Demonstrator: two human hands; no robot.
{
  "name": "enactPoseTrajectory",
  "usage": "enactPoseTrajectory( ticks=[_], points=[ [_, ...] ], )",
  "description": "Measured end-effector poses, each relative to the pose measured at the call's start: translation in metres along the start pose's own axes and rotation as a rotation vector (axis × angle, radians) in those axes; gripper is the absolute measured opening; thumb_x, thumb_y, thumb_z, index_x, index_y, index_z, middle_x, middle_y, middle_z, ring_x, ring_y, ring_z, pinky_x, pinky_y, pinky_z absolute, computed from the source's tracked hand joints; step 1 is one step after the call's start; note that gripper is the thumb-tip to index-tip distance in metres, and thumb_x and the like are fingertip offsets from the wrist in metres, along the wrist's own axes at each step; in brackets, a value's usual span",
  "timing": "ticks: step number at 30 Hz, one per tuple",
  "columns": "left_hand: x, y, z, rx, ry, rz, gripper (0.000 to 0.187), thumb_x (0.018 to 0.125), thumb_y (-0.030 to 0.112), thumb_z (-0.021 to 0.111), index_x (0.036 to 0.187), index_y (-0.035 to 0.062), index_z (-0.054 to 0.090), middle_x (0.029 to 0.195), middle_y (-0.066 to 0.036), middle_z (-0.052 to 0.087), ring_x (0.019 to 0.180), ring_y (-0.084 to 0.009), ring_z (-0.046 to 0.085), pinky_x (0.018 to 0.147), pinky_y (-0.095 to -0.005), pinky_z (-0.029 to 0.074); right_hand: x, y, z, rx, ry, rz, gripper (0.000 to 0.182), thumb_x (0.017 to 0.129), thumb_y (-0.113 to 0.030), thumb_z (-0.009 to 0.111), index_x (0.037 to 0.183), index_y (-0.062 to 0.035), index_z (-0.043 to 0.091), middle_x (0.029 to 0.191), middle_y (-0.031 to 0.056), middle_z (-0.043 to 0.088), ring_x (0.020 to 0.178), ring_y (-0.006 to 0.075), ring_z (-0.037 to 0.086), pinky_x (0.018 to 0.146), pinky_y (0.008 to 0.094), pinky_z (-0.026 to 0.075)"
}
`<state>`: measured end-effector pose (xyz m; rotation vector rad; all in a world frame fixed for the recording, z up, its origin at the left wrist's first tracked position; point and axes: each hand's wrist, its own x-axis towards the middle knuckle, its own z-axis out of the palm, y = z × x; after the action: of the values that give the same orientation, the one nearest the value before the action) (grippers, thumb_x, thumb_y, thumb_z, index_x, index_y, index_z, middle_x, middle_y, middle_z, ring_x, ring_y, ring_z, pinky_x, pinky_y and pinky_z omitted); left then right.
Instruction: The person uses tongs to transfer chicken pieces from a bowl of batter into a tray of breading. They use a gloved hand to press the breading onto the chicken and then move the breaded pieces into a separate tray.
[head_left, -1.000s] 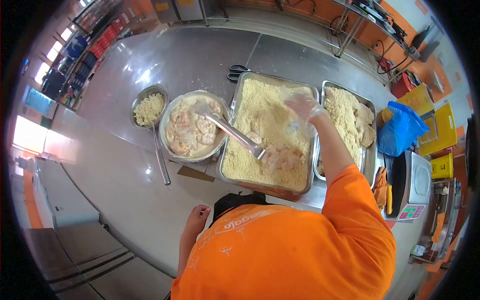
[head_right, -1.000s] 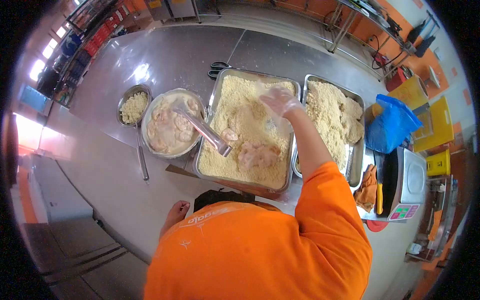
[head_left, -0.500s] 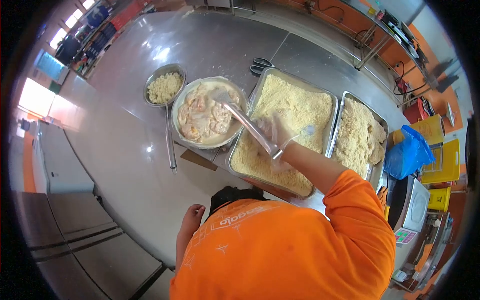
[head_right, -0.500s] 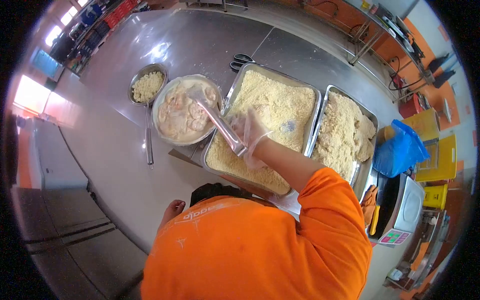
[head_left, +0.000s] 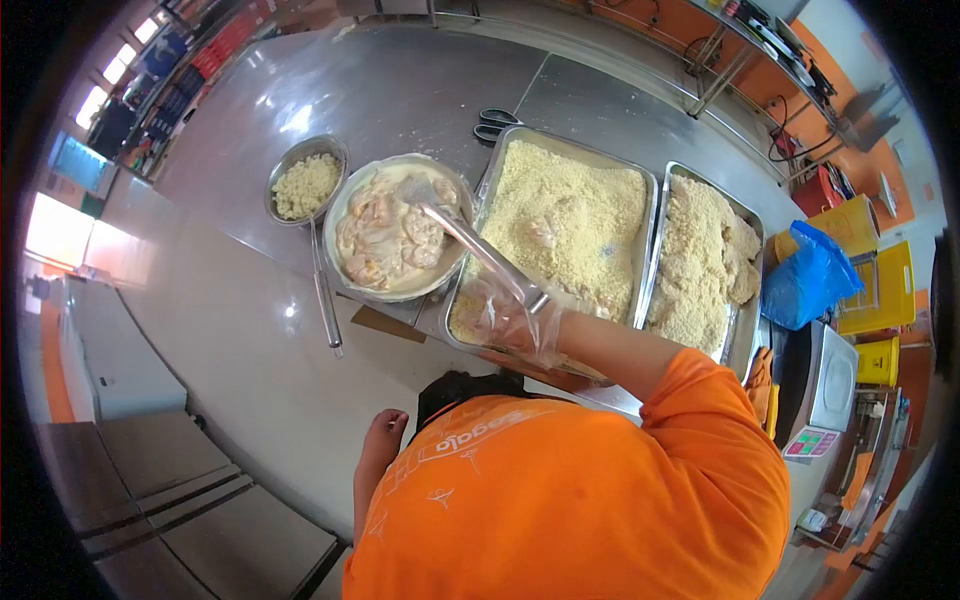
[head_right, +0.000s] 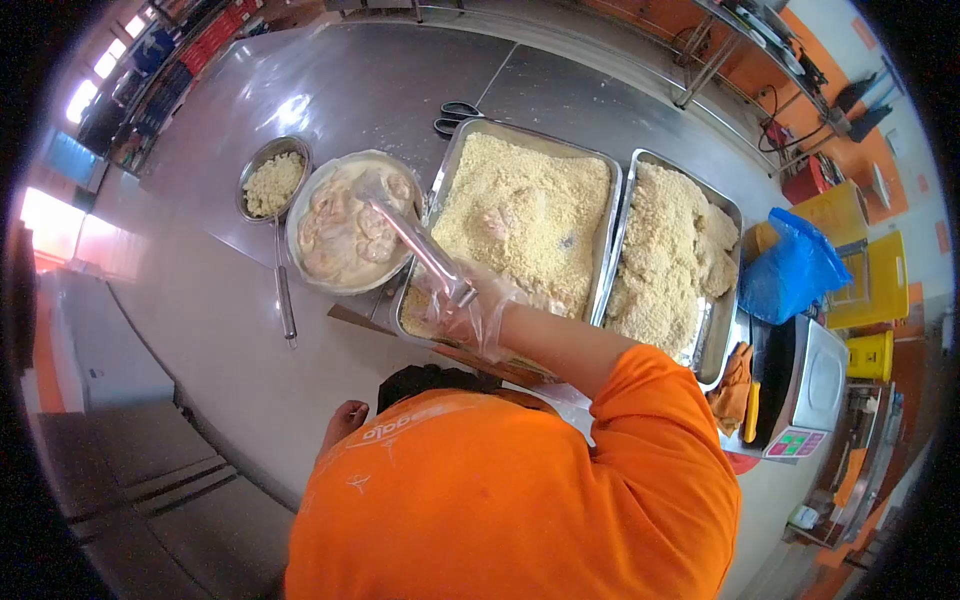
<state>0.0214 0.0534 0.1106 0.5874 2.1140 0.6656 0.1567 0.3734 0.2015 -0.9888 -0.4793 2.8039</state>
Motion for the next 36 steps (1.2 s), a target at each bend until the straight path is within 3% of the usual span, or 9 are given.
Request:
enactPoseTrajectory(
  ticks=[6, 12, 20, 22, 24, 25, 28, 32, 36],
  points=[
    [0.006, 0.006, -0.007, 0.051, 0.014, 0.026, 0.025, 0.086, 0.024, 0.055, 0.096, 0.0013, 0.057, 0.094, -0.017, 0.058, 0.082, -0.0288, 0.059, 0.072, -0.0353, 0.047, -0.007, -0.065, 0.012, -0.432, 0.156, -0.037, 0.040, 0.091, -0.037, 0.035, 0.118, -0.0103, 0.046, 0.118, 0.0131, 0.049, 0.109, 0.0238, 0.047, 0.098, 0.0427, 0.032],
    [-0.001, 0.012, -0.012, 0.081, 0.028, 0.034, 0.025, 0.086, 0.024, 0.055, 0.096, 0.0014, 0.057, 0.095, -0.018, 0.058, 0.084, -0.0295, 0.059, 0.073, -0.0362, 0.047, -0.048, -0.083, 0.012, -2.200, 0.245, -0.475, 0.028, 0.089, -0.030, 0.041, 0.109, -0.0144, 0.052, 0.102, 0.0080, 0.057, 0.092, 0.0193, 0.055, 0.088, 0.0365, 0.041],
    [0.004, -0.005, -0.008, 0.032, -0.005, 0.032, 0.027, 0.086, 0.026, 0.055, 0.096, 0.0014, 0.057, 0.094, -0.018, 0.058, 0.082, -0.0292, 0.059, 0.072, -0.0364, 0.046, -0.014, 0.012, -0.016, -1.913, 0.149, -0.252, 0.021, 0.088, -0.024, 0.046, 0.093, -0.0087, 0.061, 0.074, 0.0052, 0.058, 0.063, 0.0179, 0.054, 0.060, 0.0289, 0.048],
    [0.005, 0.008, -0.014, 0.089, 0.002, 0.033, 0.027, 0.087, 0.027, 0.054, 0.096, 0.0011, 0.057, 0.095, -0.018, 0.058, 0.083, -0.0291, 0.059, 0.073, -0.0363, 0.046, -0.004, -0.003, -0.006, -1.217, 0.141, -0.215, 0.025, 0.089, -0.026, 0.045, 0.087, -0.0074, 0.061, 0.069, 0.0048, 0.055, 0.061, 0.0166, 0.052, 0.058, 0.0283, 0.046],
    [0.008, 0.012, -0.017, 0.142, 0.000, 0.034, 0.028, 0.087, 0.027, 0.054, 0.096, 0.0009, 0.057, 0.096, -0.018, 0.058, 0.084, -0.0290, 0.058, 0.074, -0.0362, 0.046, -0.002, -0.043, 0.010, -1.475, 0.134, -0.105, 0.030, 0.091, -0.028, 0.041, 0.082, -0.0064, 0.060, 0.067, 0.0046, 0.054, 0.058, 0.0154, 0.050, 0.056, 0.0277, 0.044],
    [0.007, 0.010, -0.018, 0.129, 0.000, 0.038, 0.028, 0.087, 0.027, 0.054, 0.096, 0.0010, 0.057, 0.096, -0.018, 0.058, 0.085, -0.0290, 0.058, 0.075, -0.0361, 0.046, -0.007, -0.068, 0.025, -2.076, 0.120, 0.001, 0.034, 0.092, -0.029, 0.038, 0.081, -0.0060, 0.060, 0.066, 0.0047, 0.053, 0.057, 0.0148, 0.049, 0.055, 0.0275, 0.044],
    [0.014, -0.001, -0.019, 0.080, 0.010, 0.056, 0.028, 0.086, 0.027, 0.054, 0.097, 0.0013, 0.057, 0.095, -0.018, 0.058, 0.085, -0.0290, 0.058, 0.075, -0.0358, 0.046, -0.029, -0.115, -0.011, -2.243, 0.266, -0.199, 0.015, 0.083, -0.014, 0.047, 0.093, -0.0055, 0.054, 0.079, 0.0088, 0.058, 0.072, 0.0173, 0.057, 0.073, 0.0286, 0.048],
    [0.012, -0.030, -0.010, 0.025, -0.011, 0.006, 0.029, 0.086, 0.028, 0.055, 0.097, 0.0012, 0.057, 0.095, -0.018, 0.058, 0.083, -0.0293, 0.059, 0.073, -0.0361, 0.046, -0.049, -0.133, -0.058, -2.688, 0.394, -0.176, 0.015, 0.081, -0.014, 0.047, 0.090, -0.0033, 0.054, 0.083, 0.0089, 0.058, 0.081, 0.0215, 0.057, 0.075, 0.0320, 0.047],
    [0.029, -0.078, 0.004, -0.040, -0.045, -0.007, 0.029, 0.086, 0.028, 0.055, 0.097, 0.0013, 0.058, 0.094, -0.018, 0.058, 0.082, -0.0297, 0.059, 0.072, -0.0366, 0.047, -0.038, -0.111, -0.050, -2.518, 0.316, -0.126, 0.024, 0.079, -0.014, 0.047, 0.099, -0.0027, 0.054, 0.088, 0.0116, 0.060, 0.084, 0.0236, 0.058, 0.075, 0.0364, 0.047]
  ],
)
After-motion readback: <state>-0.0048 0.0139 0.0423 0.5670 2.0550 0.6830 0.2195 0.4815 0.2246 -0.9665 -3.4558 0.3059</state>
